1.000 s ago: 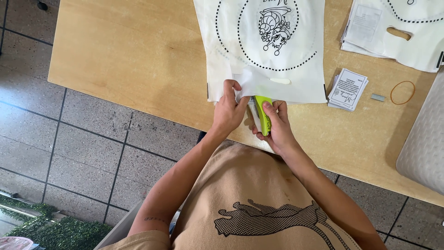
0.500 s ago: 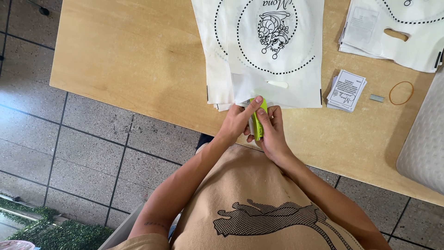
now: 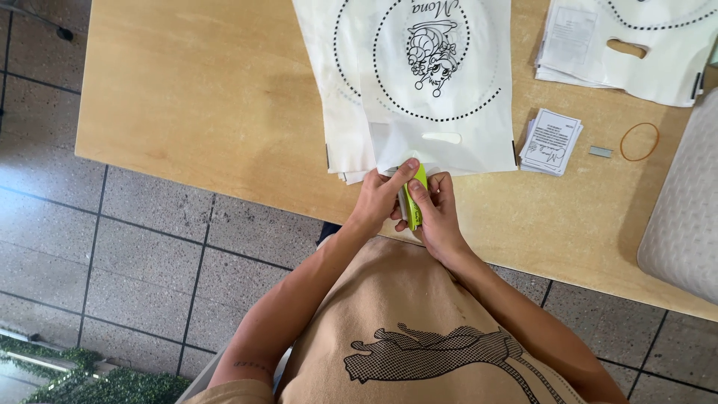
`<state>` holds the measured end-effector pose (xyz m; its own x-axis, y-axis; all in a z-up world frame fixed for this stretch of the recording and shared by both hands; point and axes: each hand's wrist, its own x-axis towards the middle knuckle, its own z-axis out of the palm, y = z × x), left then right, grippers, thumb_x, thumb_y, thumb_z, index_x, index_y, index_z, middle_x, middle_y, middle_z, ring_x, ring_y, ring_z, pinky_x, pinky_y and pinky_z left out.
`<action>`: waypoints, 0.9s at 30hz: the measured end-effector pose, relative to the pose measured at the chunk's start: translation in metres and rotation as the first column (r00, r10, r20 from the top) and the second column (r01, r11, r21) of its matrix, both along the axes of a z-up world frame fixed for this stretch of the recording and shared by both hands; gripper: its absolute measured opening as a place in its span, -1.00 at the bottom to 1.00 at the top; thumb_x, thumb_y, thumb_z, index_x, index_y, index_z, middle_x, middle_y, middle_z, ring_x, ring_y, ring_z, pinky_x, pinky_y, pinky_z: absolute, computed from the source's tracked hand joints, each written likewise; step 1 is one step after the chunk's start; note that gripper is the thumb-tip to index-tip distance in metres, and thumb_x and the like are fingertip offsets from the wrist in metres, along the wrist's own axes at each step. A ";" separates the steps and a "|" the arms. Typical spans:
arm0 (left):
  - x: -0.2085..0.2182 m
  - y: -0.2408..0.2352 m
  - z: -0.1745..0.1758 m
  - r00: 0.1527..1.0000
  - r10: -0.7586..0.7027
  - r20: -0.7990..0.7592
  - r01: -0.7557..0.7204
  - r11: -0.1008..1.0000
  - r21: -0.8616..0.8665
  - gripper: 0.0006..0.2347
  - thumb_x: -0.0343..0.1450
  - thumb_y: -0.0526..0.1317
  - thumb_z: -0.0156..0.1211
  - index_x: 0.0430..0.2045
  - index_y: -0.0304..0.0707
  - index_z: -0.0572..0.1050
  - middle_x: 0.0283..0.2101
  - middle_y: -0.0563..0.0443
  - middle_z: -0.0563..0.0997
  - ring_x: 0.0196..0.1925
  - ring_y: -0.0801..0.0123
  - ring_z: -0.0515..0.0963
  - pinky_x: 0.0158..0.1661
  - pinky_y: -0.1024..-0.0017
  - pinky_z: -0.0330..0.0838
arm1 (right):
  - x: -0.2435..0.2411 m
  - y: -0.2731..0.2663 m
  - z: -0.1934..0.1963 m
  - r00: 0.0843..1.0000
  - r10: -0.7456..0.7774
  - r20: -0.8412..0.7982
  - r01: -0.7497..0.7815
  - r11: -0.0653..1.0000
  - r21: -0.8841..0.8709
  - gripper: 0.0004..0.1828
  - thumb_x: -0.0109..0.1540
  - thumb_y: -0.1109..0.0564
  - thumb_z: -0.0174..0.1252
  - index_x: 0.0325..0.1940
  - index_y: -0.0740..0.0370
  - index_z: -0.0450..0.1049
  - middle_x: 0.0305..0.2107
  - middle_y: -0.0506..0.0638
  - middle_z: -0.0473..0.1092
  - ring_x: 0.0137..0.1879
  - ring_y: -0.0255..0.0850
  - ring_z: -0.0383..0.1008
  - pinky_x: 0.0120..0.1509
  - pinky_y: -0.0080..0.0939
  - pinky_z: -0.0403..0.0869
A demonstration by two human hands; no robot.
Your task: The person assembles white plastic shopping bags by inserting small paper inserts into the bottom of each bag and stapling them shut with a handheld stapler. The person repeats this process for multiple bags, stacking the finished ones on the table.
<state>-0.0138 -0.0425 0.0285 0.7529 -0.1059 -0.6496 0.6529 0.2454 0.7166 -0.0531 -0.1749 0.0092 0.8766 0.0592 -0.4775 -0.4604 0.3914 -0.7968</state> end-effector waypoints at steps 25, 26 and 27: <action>0.175 -0.130 0.071 0.940 0.290 0.180 -0.242 0.939 -0.246 -0.84 0.42 -0.17 0.38 -0.22 -0.14 0.56 -0.09 -0.13 0.66 0.10 -0.05 0.78 0.20 -0.18 0.72 | -0.121 -0.271 -0.017 0.933 -0.354 0.059 0.339 0.815 -0.471 -0.37 0.41 -0.07 0.23 0.41 0.29 0.18 -0.14 0.22 0.42 -0.13 0.04 0.64 -0.19 0.02 0.76; 0.201 -0.150 0.073 0.920 0.242 0.308 -0.155 0.947 -0.281 -0.82 0.44 -0.17 0.42 -0.16 -0.12 0.58 -0.10 -0.10 0.67 0.08 0.02 0.80 0.03 -0.14 0.70 | -0.118 -0.278 -0.011 0.953 -0.279 0.115 0.293 0.767 -0.571 -0.41 0.41 -0.10 0.24 0.40 0.25 0.29 -0.13 0.28 0.51 -0.08 0.06 0.66 -0.12 0.13 0.71; 0.224 -0.165 0.075 0.880 0.201 0.430 -0.073 0.952 -0.296 -0.81 0.47 -0.16 0.45 -0.11 -0.11 0.60 -0.10 -0.07 0.69 0.06 0.09 0.82 -0.14 -0.09 0.68 | -0.116 -0.279 -0.007 0.970 -0.192 0.147 0.241 0.712 -0.660 -0.44 0.40 -0.12 0.25 0.39 0.21 0.40 -0.11 0.33 0.60 -0.02 0.09 0.68 -0.04 0.24 0.66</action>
